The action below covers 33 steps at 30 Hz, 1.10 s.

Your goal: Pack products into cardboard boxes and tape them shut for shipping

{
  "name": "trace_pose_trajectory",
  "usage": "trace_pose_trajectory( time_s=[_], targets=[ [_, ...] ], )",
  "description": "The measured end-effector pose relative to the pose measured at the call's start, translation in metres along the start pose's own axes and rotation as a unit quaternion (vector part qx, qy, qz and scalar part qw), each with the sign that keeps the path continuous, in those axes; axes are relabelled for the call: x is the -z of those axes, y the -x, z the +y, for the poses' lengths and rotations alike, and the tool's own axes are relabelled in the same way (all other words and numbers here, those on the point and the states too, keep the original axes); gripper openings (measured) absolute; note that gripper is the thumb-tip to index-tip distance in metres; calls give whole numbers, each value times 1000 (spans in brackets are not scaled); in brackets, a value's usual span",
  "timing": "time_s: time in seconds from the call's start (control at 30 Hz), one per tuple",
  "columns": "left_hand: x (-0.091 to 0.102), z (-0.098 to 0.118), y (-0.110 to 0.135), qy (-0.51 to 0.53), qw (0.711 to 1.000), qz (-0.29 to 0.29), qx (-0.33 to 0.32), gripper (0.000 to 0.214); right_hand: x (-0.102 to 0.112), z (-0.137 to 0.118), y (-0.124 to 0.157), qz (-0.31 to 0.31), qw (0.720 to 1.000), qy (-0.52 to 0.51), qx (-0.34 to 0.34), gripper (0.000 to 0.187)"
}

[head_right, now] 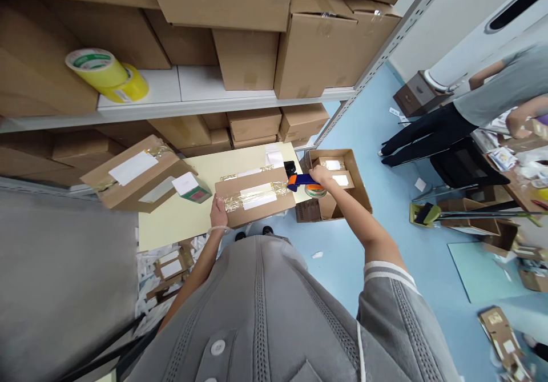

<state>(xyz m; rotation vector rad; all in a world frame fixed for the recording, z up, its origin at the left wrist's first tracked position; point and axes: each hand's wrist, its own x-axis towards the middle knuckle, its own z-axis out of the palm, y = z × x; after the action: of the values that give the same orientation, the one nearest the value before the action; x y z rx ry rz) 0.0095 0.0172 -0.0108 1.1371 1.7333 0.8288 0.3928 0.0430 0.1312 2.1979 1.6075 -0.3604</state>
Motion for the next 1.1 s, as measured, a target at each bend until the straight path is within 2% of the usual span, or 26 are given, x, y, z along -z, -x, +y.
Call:
trace_pose_trajectory(
  time_s=[0.33,0.57,0.8,0.9,1.1],
  targets=[
    [-1,4,2,-6,1000,-11,6,56,37,15,-27,51,984,89,145,55],
    [-5,11,5,13,1000,-15,8,56,26,34,-25,37,982,121,143,61],
    [-4,13,5,14,1000,-17,9,57,5,25,-24,31,984,119,127,64],
    [-5,14,5,10,1000,-17,8,56,7,16,-27,27,986,112,117,61],
    [-7,15,6,-5,1000,-8,11,55,25,-3,-31,8,993,85,79,48]
  ],
)
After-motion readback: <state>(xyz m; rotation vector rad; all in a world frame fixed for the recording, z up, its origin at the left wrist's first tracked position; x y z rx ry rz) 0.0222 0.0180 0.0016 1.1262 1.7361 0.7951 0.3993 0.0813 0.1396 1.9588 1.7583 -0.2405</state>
